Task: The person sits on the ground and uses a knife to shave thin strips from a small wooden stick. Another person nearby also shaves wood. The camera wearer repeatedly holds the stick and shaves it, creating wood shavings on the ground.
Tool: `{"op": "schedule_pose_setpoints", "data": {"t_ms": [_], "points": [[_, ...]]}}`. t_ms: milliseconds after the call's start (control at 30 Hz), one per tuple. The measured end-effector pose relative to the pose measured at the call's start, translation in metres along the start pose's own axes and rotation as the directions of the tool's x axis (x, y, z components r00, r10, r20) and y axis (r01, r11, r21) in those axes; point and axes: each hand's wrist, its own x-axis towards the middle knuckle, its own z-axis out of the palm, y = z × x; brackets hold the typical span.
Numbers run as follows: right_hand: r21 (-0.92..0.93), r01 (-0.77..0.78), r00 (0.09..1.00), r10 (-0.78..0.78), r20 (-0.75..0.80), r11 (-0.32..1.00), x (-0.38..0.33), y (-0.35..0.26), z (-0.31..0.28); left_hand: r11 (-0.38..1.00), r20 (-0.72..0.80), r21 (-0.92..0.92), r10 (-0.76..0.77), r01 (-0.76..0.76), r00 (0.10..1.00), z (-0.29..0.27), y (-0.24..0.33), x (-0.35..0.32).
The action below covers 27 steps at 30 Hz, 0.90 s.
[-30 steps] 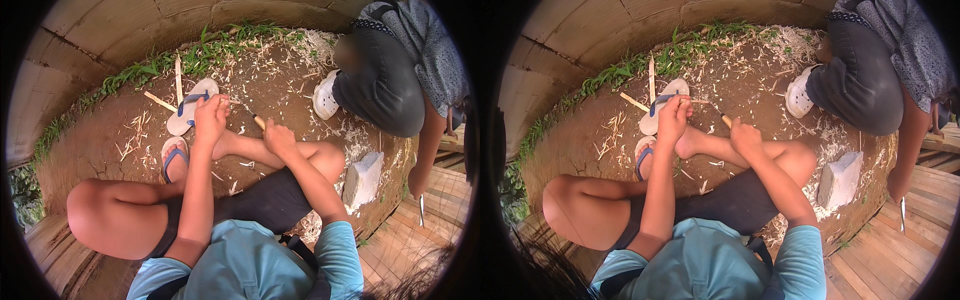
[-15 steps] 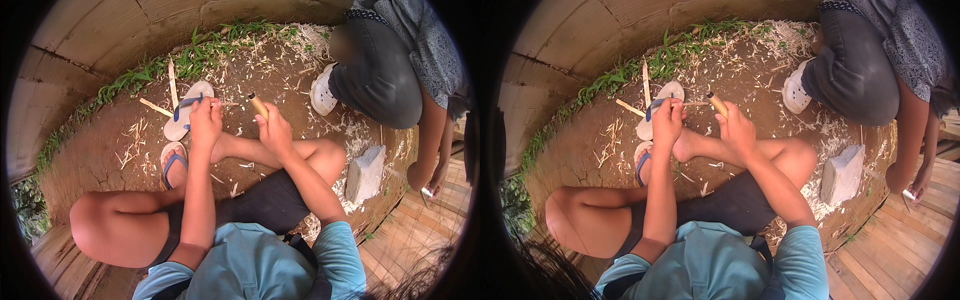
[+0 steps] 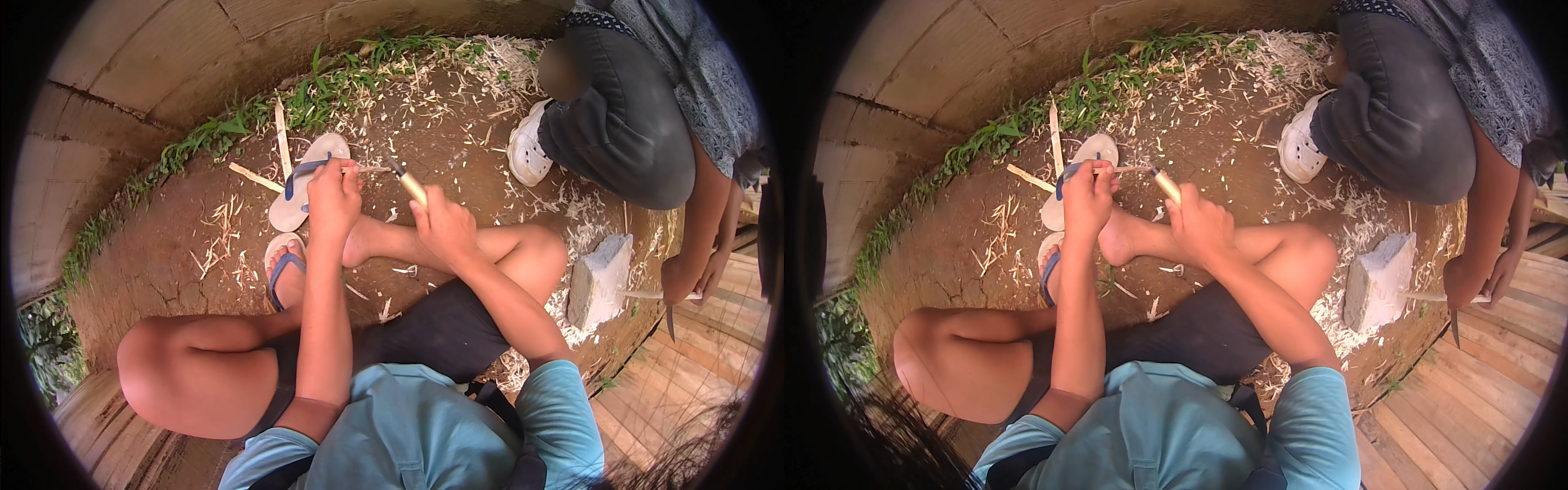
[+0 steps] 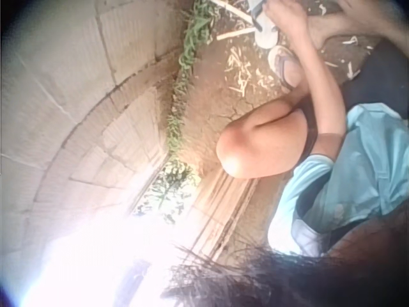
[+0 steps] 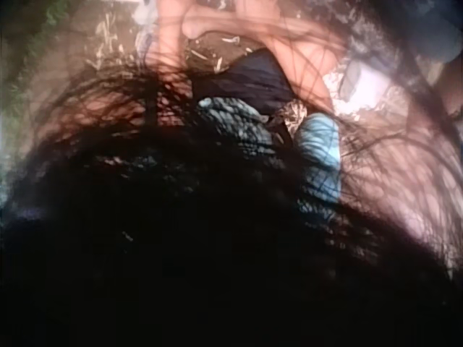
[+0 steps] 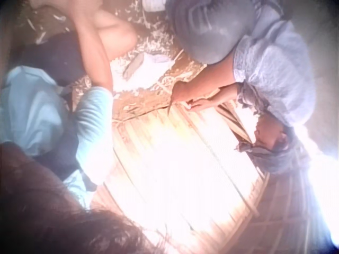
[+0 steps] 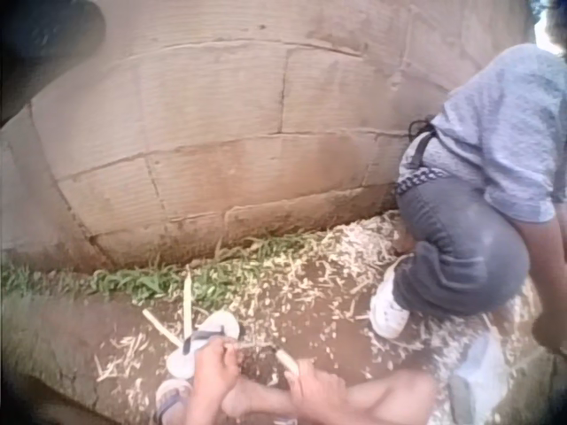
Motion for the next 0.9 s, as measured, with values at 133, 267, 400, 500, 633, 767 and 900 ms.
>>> {"op": "schedule_pose_setpoints", "data": {"t_ms": [133, 267, 400, 500, 633, 767, 900], "points": [[0.142, 0.092, 0.961, -0.051, -0.272, 0.986, 0.001, -0.004, -0.002, 0.999, 0.046, 0.051, 0.014, -0.016, 0.999, 0.001, 0.01, 0.0], [-0.175, 0.064, 0.996, -0.053, 0.07, 0.982, 0.007, 0.023, 0.03, 0.998, 0.037, 0.065, 0.012, -0.014, 0.999, 0.002, 0.008, 0.001], [-0.232, 0.05, 0.99, -0.017, 0.143, 0.971, 0.016, 0.025, 0.027, 0.999, 0.025, 0.033, 0.015, -0.016, 1.0, 0.002, 0.003, 0.001], [-0.135, 0.016, 1.0, -0.017, -0.005, 0.991, 0.008, -0.001, -0.002, 0.995, 0.02, 0.089, 0.042, -0.044, 0.999, 0.004, 0.009, 0.0], [0.036, 0.216, 0.919, -0.191, -0.345, 0.976, 0.005, -0.007, -0.003, 0.983, -0.015, 0.153, 0.108, -0.105, 0.994, 0.005, 0.01, 0.0], [-0.284, 0.112, 0.993, -0.097, 0.068, 0.952, 0.009, 0.04, 0.042, 0.994, 0.014, 0.101, 0.032, -0.033, 0.999, 0.005, 0.01, -0.001], [-0.256, 0.091, 0.993, -0.069, 0.094, 0.962, 0.017, 0.009, 0.017, 0.991, -0.023, 0.119, 0.058, -0.055, 0.998, 0.002, 0.005, -0.002]]}}
